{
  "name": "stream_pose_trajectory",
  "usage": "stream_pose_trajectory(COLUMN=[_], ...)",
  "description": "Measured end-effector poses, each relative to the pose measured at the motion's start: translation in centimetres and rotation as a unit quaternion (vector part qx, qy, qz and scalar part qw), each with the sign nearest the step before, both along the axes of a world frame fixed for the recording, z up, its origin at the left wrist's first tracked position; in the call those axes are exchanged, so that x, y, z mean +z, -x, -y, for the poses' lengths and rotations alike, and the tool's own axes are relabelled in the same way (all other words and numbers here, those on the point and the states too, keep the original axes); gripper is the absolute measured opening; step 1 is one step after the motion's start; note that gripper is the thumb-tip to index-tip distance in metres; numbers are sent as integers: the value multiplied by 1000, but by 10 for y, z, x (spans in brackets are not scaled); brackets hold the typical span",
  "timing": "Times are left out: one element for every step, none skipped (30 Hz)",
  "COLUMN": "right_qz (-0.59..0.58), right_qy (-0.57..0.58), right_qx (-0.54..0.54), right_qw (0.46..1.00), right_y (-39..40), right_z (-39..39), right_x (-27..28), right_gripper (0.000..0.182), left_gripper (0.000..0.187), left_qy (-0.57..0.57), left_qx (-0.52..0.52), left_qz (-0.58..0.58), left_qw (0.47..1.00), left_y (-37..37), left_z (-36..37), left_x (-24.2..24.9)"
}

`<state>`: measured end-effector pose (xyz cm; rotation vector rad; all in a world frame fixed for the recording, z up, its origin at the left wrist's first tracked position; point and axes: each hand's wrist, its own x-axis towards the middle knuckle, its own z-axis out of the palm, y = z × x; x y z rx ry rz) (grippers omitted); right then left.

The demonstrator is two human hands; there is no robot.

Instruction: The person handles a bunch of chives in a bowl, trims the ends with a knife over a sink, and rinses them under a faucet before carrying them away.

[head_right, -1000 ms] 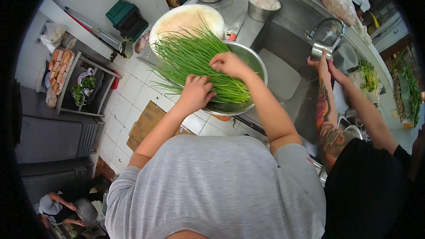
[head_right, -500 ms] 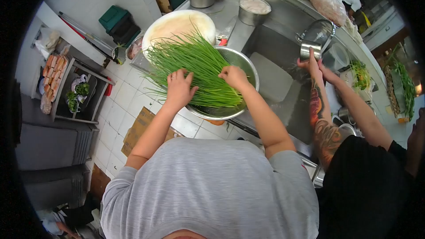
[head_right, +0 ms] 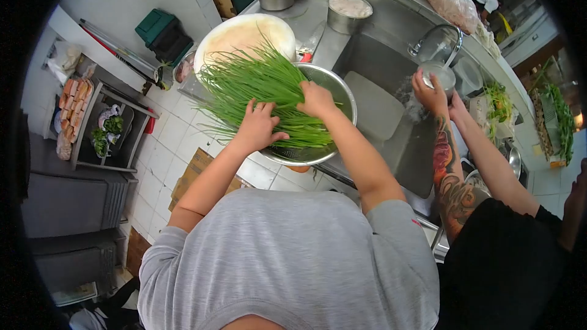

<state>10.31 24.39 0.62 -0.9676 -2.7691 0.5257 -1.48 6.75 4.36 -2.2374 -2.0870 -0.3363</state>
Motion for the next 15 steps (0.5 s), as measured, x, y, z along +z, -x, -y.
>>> stream_pose_trajectory(right_qz=[-5,-25,-1,23,2,-19,-38,-11,15,41,84,45,5,-34,-78], right_qy=[-1,-13,52,116,99,82,66,46,25,4,8,35,61,86,122], right_qx=[-14,-11,-13,-16,-17,-18,-19,0,19,38,44,43,42,40,18], right_qw=[1000,1000,999,993,995,996,997,999,999,998,995,997,997,995,989], right_y=[-1,-5,-8,-10,-14,-17,-19,-19,-17,-16,-13,-11,-6,-4,-4], right_z=[-7,-13,-21,-27,-27,-26,-24,-23,-18,-13,-8,-10,-14,-20,-22], right_x=[0,1,7,12,14,16,16,10,8,7,5,-3,-15,-27,-24], right_gripper=[55,49,51,53,60,68,76,84,92,101,112,109,106,103,85], left_gripper=[46,46,45,45,44,45,47,49,47,46,45,40,36,32,27], left_qy=[-7,-14,-14,-16,-16,7,31,55,45,34,23,56,88,120,108], left_qx=[-5,-10,-19,-29,-38,-36,-35,-33,-31,-30,-29,-27,-26,-24,-27], left_qz=[5,10,11,13,15,2,-10,-20,-45,-70,-97,-106,-116,-124,-125], left_qw=[1000,1000,1000,999,999,999,999,998,998,996,995,992,989,985,986], left_y=[-3,-5,-5,-5,-5,-3,0,1,2,3,4,3,1,0,0], left_z=[2,5,7,9,11,10,9,8,5,1,-3,-6,-10,-13,-15], left_x=[2,4,7,9,10,10,9,7,2,-4,-8,-7,-7,-6,-6])
